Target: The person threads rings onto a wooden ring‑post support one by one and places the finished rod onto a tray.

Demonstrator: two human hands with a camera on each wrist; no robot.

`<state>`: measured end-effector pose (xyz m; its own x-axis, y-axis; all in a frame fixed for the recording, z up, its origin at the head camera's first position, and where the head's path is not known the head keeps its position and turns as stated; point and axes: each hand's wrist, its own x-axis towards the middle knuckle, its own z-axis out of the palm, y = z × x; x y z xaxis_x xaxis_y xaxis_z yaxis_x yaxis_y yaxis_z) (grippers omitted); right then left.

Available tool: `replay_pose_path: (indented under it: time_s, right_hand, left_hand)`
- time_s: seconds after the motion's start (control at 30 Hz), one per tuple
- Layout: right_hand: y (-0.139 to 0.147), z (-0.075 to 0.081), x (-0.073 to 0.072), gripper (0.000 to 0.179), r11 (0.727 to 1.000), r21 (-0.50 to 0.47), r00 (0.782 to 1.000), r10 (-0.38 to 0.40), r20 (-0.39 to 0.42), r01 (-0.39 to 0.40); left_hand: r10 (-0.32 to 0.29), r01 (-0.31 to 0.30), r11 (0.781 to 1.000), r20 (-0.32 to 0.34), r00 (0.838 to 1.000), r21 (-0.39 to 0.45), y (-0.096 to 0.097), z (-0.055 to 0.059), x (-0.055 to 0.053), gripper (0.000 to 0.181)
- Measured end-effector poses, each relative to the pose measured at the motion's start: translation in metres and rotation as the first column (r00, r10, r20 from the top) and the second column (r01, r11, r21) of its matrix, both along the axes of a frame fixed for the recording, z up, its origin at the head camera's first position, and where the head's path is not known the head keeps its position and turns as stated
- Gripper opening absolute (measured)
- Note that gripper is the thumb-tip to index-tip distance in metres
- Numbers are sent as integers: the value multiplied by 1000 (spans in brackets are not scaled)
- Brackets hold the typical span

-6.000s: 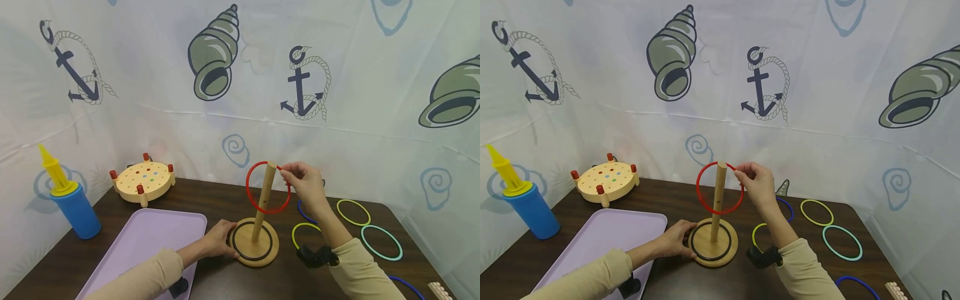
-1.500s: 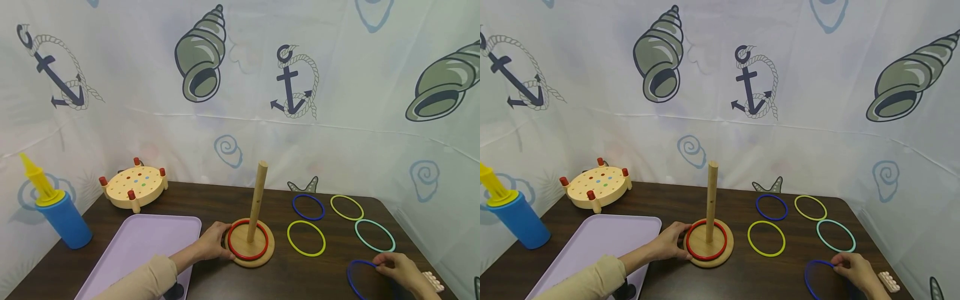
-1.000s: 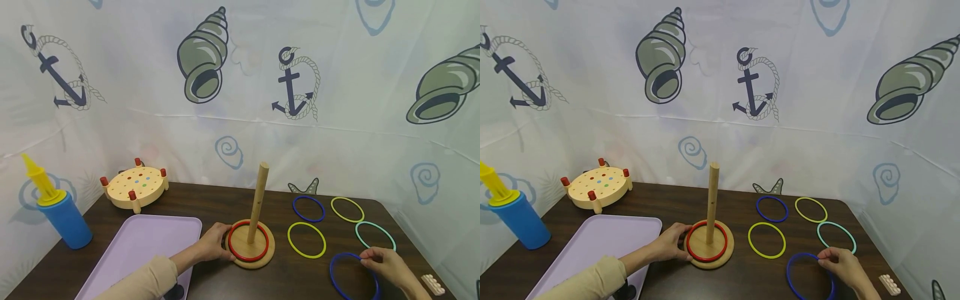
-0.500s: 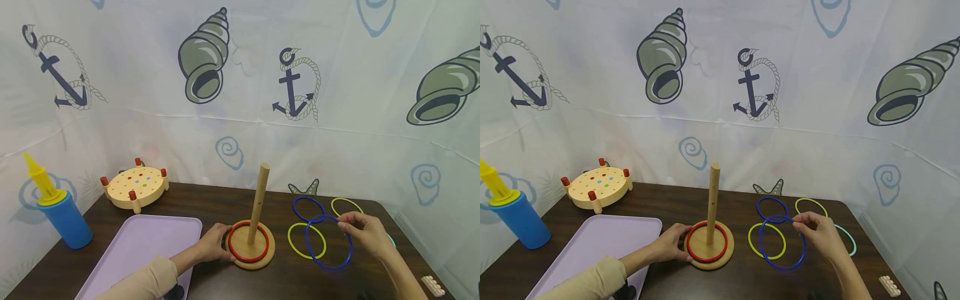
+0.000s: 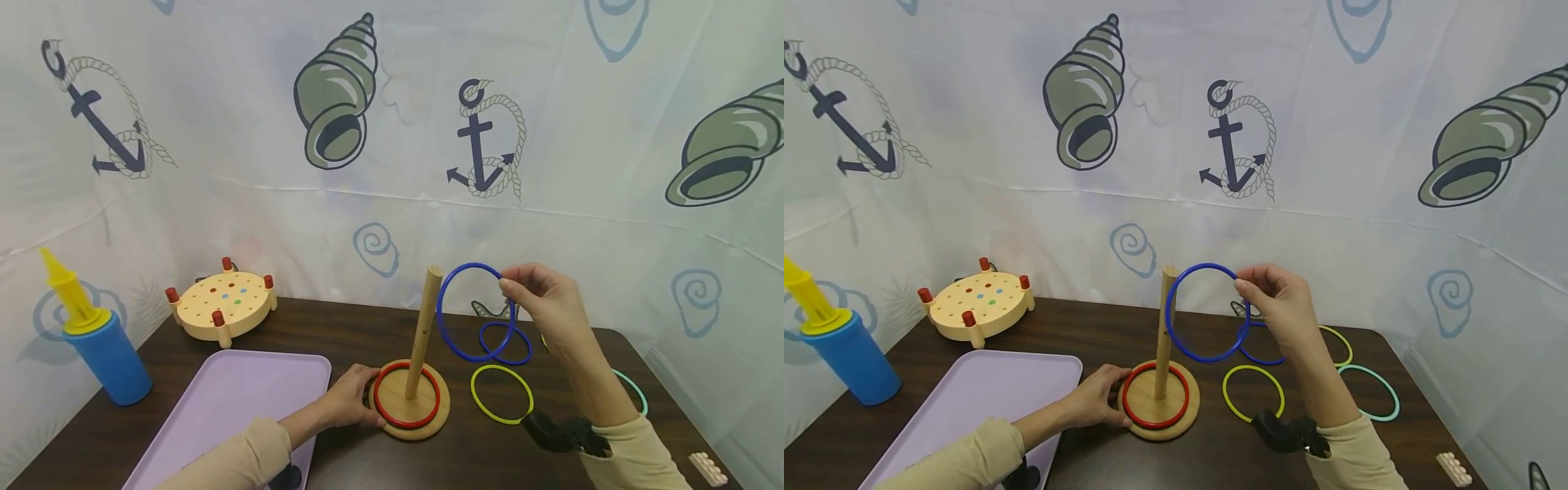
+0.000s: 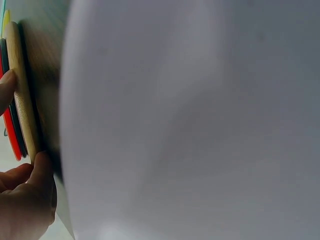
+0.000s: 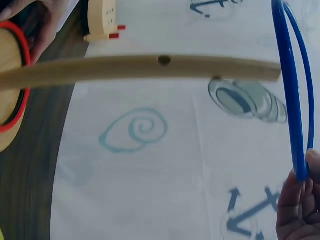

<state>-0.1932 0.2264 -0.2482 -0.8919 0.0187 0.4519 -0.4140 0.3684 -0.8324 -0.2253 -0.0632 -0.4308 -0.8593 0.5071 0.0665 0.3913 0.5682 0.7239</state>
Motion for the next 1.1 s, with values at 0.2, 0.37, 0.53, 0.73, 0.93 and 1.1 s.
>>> replay_pose_path:
  time_s: [0.2,0.37,0.53,0.73,0.93,1.1]
  right_hand:
    - [-25,2,-16,24,999,-38,1000,23,17,-22]
    - [-36,-10,-28,24,998,-50,997,39,68,-36]
    - [-43,-27,-34,21,997,-44,991,64,120,-59]
    - [-48,-72,-35,13,991,130,983,15,182,-39]
    - [-55,-123,-37,7,976,215,956,-77,282,15]
    - [-59,-148,-42,5,965,259,949,-120,290,42]
  left_hand:
    - [0,0,1000,18,1000,-7,0,1,0,83]
    - [-2,2,1000,-24,1000,4,-1,1,2,84]
    - [2,-1,1000,-41,999,17,0,0,2,84]
    - [7,-6,1000,-23,1000,16,0,-1,0,83]
    - [0,1,1000,-48,999,21,-1,-1,1,82]
    - [6,-5,1000,-32,999,24,0,0,1,83]
